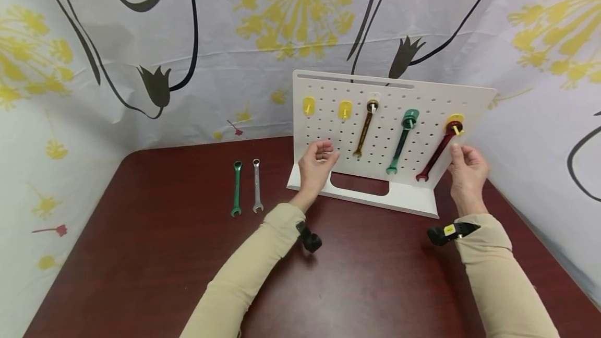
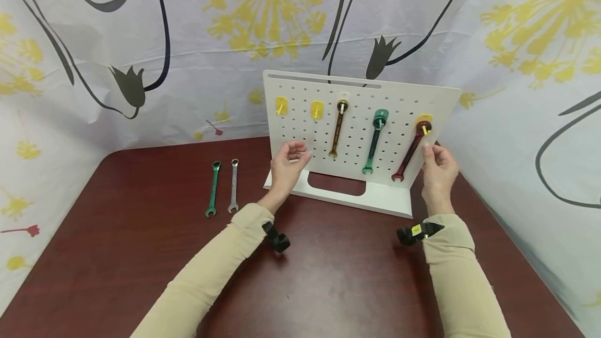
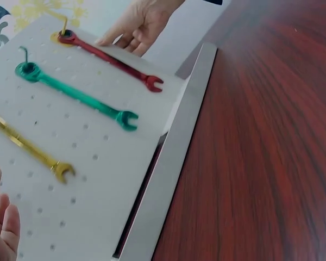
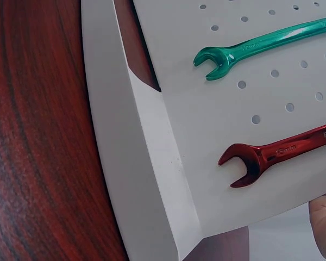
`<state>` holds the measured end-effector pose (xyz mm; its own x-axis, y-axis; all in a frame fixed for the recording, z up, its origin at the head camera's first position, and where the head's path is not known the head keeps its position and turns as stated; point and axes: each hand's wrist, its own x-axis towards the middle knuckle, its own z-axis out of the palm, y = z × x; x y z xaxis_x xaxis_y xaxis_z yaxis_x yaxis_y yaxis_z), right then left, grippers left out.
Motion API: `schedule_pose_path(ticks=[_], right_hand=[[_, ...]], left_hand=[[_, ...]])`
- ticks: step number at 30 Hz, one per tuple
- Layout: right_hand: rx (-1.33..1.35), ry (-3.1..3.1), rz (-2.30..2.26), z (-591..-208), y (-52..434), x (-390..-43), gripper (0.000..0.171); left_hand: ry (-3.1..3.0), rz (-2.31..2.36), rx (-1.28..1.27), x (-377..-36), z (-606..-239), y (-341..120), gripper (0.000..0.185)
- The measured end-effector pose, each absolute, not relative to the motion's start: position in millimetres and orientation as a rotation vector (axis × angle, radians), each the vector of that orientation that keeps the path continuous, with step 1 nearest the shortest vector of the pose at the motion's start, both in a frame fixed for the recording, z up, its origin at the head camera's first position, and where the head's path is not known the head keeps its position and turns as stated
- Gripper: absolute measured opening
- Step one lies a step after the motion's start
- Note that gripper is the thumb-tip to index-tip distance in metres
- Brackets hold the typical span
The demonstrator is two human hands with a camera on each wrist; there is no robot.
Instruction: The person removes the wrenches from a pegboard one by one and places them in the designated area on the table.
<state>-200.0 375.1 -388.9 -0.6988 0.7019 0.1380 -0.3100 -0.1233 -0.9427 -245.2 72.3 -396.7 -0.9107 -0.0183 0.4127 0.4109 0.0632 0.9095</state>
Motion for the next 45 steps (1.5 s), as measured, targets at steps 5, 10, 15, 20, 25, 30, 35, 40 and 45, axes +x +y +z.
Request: schedule_pose_path(ticks=[5, 10, 15, 20, 25, 30, 35, 40, 45], right_hand=[[-0.468, -1.483, 1.88, -388.8, 374.3, -200.2, 0.012], [-0.449, -1.479, 1.874, -389.3, 374.1, -200.4, 0.013], [-0.42, -1.492, 1.869, -390.6, 374.5, -200.7, 0.012], [-0.412, -1.496, 1.871, -390.8, 375.5, -199.6, 0.013], [-0.395, -1.494, 1.856, -391.2, 374.4, -199.3, 0.012], [-0.36, -1.496, 1.844, -392.0, 373.3, -199.3, 0.012], [-0.381, -1.506, 1.844, -392.1, 374.2, -199.6, 0.013], [-0.409, -1.496, 1.854, -392.2, 374.6, -200.3, 0.013], [-0.415, -1.509, 1.846, -392.9, 374.7, -200.5, 0.013]], left_hand=[[-2.03, -1.919, -0.379, -245.1, -395.7, 89.1, 0.026], [-2.032, -1.918, -0.374, -245.5, -392.8, 101.1, 0.026], [-2.019, -1.919, -0.378, -246.7, -391.2, 110.7, 0.027], [-1.999, -1.906, -0.372, -248.3, -388.4, 119.5, 0.027], [-1.998, -1.876, -0.368, -251.2, -385.7, 128.1, 0.027], [-1.982, -1.874, -0.361, -254.3, -383.8, 135.1, 0.026], [-1.963, -1.863, -0.34, -256.7, -383.5, 140.1, 0.026], [-1.956, -1.846, -0.327, -257.4, -385.1, 143.9, 0.026], [-1.964, -1.8, -0.301, -259.4, -387.8, 147.7, 0.024]])
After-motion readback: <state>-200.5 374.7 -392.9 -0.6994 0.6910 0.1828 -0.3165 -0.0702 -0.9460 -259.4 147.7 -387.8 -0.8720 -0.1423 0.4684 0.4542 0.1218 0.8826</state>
